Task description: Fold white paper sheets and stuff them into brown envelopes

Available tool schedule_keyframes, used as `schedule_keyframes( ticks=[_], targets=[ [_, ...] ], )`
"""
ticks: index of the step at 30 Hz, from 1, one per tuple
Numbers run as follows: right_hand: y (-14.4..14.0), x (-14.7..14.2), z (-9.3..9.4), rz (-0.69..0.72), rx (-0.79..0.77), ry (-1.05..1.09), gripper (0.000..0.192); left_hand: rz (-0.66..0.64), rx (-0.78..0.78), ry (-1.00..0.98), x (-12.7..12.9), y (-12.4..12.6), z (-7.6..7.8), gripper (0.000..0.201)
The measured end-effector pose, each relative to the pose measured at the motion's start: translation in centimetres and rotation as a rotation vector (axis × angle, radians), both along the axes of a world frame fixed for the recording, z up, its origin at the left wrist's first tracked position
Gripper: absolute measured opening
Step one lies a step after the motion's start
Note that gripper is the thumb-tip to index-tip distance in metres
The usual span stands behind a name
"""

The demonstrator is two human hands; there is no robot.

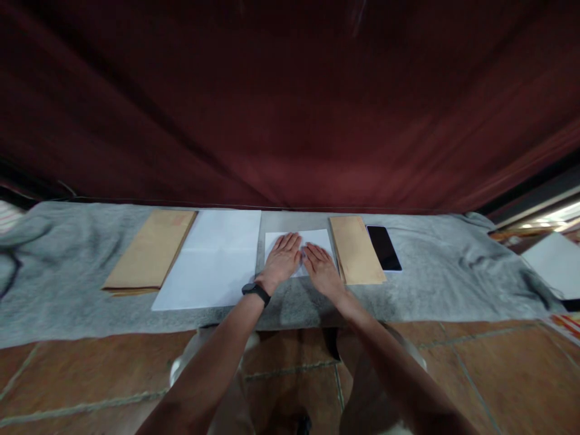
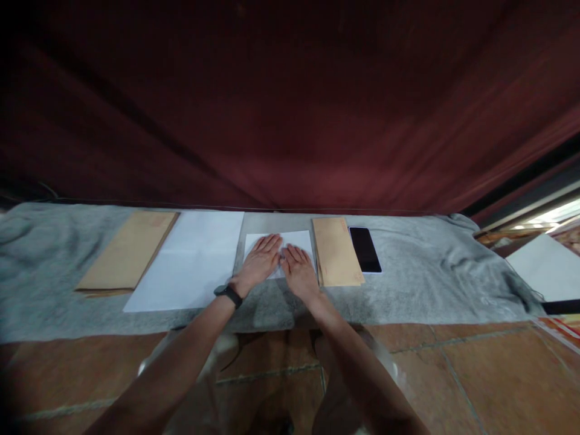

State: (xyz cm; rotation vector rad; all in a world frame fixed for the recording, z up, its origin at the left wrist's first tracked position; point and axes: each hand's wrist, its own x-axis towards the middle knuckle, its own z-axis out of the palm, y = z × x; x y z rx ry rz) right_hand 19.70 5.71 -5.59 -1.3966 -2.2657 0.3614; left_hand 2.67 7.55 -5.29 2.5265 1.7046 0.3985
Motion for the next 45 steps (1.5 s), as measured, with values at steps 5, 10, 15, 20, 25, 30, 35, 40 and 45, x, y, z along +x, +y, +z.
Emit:
schedule_keyframes(
  ticks=[5, 10, 15, 20, 25, 30, 35, 40, 45],
  targets=[
    [0.6, -0.3, -0.5, -0.007, 0.022, -0.114, 0.048, -0.022, -0.012, 0.003, 0.0, -0.7, 0.3, 0.052],
    [1.4, -0.4, -0.4, -0.010, 0.017, -0.126, 0.048, -0.032, -0.010, -0.008, 0.0, -1.8, 0.2, 0.051],
    [2.3, -0.3, 0.0, 0.022, 0.023, -0.124, 0.046, -0.082, -0.007, 0.003, 0.0, -3.3, 0.3, 0.048],
    [2.7, -0.9, 0.4, 0.061, 0.017, -0.164, 0.046, -0.130, 0.014, 0.037, 0.1, -4.9, 0.5, 0.045],
    [3.2, -1.7, -0.1, 0.020, 0.012, -0.150, 0.046, -0.170, 0.002, 0.023, 0.5, -6.4, 0.8, 0.045],
    [3.5, -2.2, -0.6, -0.013, 0.037, -0.168, 0.046, -0.165, -0.011, 0.019, 0.8, -8.1, 0.7, 0.050],
    [3.4, -2.6, -1.0, -0.055, 0.068, -0.166, 0.047, -0.002, 0.036, -0.028, 0.6, -8.7, 0.1, 0.056],
    [3.3, -3.0, -1.4, -0.094, 0.092, -0.142, 0.047, 0.150, 0.018, -0.033, -0.2, -6.8, -0.3, 0.060],
    [3.2, -2.9, -1.4, -0.130, 0.088, -0.162, 0.047, 0.196, 0.006, -0.027, -0.4, -4.9, -0.5, 0.058]
  ],
)
